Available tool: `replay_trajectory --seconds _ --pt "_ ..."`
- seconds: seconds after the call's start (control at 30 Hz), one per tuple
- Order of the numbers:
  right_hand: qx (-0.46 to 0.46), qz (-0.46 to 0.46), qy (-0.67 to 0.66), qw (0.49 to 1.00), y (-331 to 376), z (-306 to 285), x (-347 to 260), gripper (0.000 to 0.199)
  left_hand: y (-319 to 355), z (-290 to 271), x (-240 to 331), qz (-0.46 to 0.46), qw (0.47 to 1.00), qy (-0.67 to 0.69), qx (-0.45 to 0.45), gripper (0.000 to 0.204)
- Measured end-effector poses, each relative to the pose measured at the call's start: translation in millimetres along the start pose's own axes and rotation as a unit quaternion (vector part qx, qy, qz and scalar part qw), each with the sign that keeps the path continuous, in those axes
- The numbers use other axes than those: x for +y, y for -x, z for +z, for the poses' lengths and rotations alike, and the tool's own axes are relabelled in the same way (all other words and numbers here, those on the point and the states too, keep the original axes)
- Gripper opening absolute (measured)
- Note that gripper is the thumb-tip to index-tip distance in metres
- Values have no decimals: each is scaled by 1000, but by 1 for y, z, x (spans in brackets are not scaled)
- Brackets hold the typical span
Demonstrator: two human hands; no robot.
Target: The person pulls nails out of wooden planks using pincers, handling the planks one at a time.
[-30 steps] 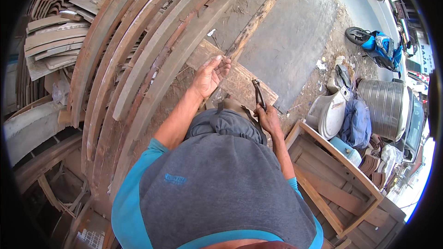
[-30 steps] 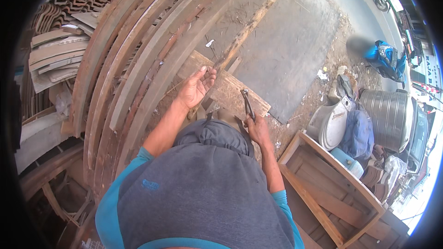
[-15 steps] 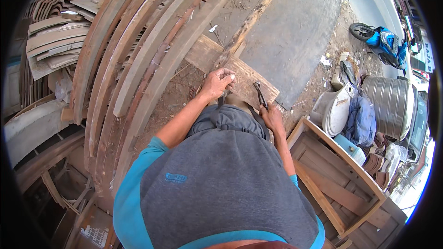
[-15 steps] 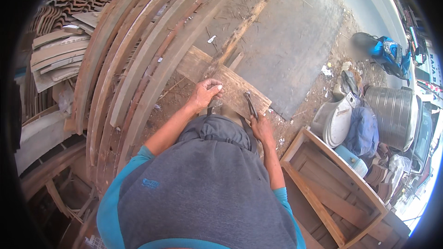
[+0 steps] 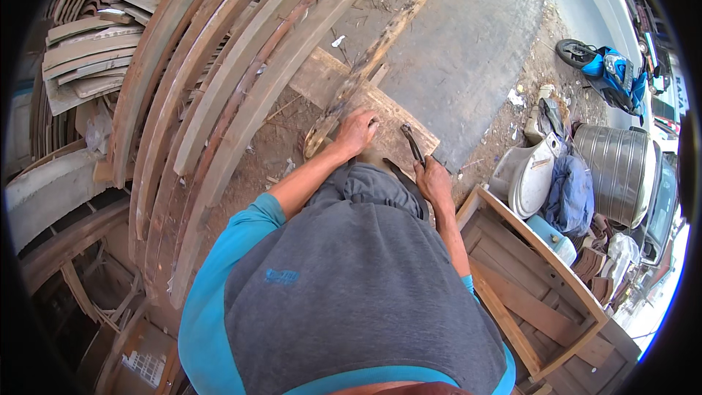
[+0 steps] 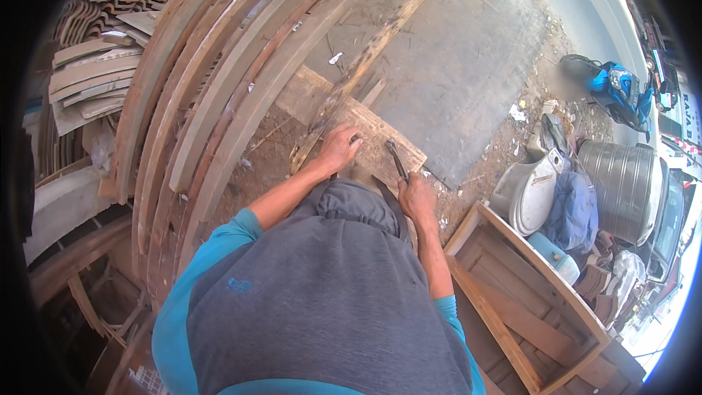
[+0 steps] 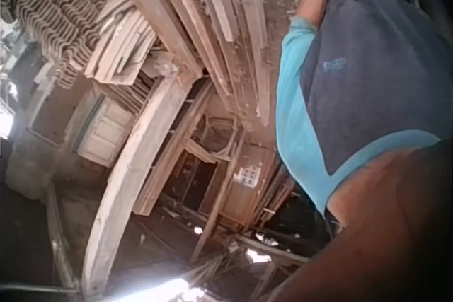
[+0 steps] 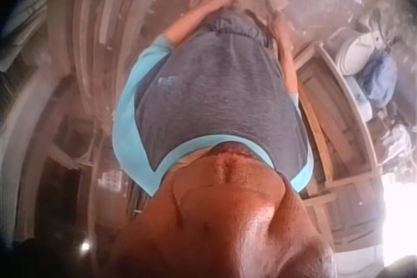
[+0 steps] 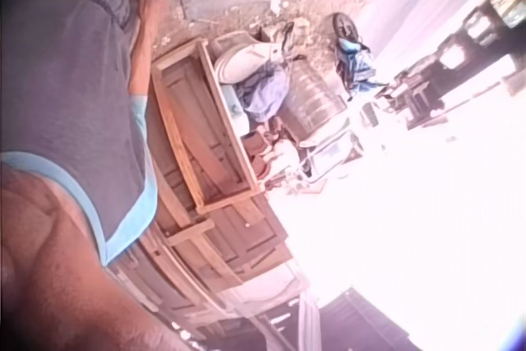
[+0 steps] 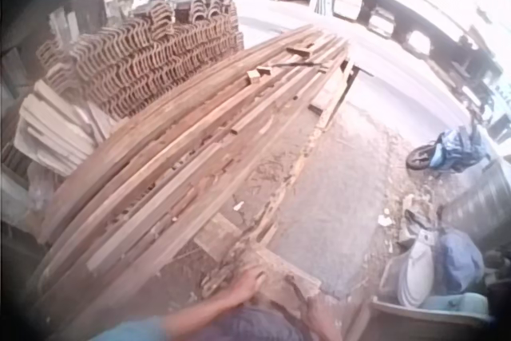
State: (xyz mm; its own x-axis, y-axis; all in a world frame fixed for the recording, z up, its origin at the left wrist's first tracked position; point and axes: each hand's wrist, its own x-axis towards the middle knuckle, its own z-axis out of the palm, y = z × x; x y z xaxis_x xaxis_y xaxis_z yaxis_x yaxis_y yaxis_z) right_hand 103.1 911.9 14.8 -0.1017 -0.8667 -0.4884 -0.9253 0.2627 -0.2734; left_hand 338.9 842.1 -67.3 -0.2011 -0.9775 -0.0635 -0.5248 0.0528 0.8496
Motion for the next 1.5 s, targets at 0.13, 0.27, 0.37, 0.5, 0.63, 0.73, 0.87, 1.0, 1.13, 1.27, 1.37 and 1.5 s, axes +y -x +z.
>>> replay_trajectory --seconds 0.13,0.27,0.37,0.5,0.63,0.73,0.87,1.0,1.13,1.27,1.37,1.5 --pt "0 10 -60 998 -1 -4 0 41 3 -4 -4 -9 998 62 18 17" --pt "-7 -25 6 1000 -6 11 16 40 12 -35 23 -22 992 108 55 20" --pt "-25 -16 -86 996 -1 8 13 39 24 -67 30 -65 985 90 134 30" --pt "-24 -16 -108 994 -2 13 16 36 51 -84 -11 -52 970 -72 228 52" --pt "-36 -5 -95 995 -7 18 13 35 73 -90 -44 -255 965 -14 57 94" --pt "-73 35 -120 989 0 8 -2 34 76 -90 -42 -250 966 46 -35 98" --pt "-143 99 -260 950 -7 -18 -24 31 75 -78 -63 -244 964 104 -18 88" --pt "-203 47 -409 889 -14 -42 -51 38 80 -68 -67 -246 965 89 -11 72" --pt "-186 11 -393 900 -19 -62 -86 49 72 -80 -47 -272 962 16 11 62" --pt "-245 6 -411 878 -28 -68 -110 64 72 -83 -46 -268 963 14 19 63" --pt "-268 14 -405 874 -35 -70 -117 64 74 -78 -40 -256 966 -25 37 63" --pt "-309 11 -408 859 -53 -69 -119 65 77 -74 -38 -258 964 -35 47 63"
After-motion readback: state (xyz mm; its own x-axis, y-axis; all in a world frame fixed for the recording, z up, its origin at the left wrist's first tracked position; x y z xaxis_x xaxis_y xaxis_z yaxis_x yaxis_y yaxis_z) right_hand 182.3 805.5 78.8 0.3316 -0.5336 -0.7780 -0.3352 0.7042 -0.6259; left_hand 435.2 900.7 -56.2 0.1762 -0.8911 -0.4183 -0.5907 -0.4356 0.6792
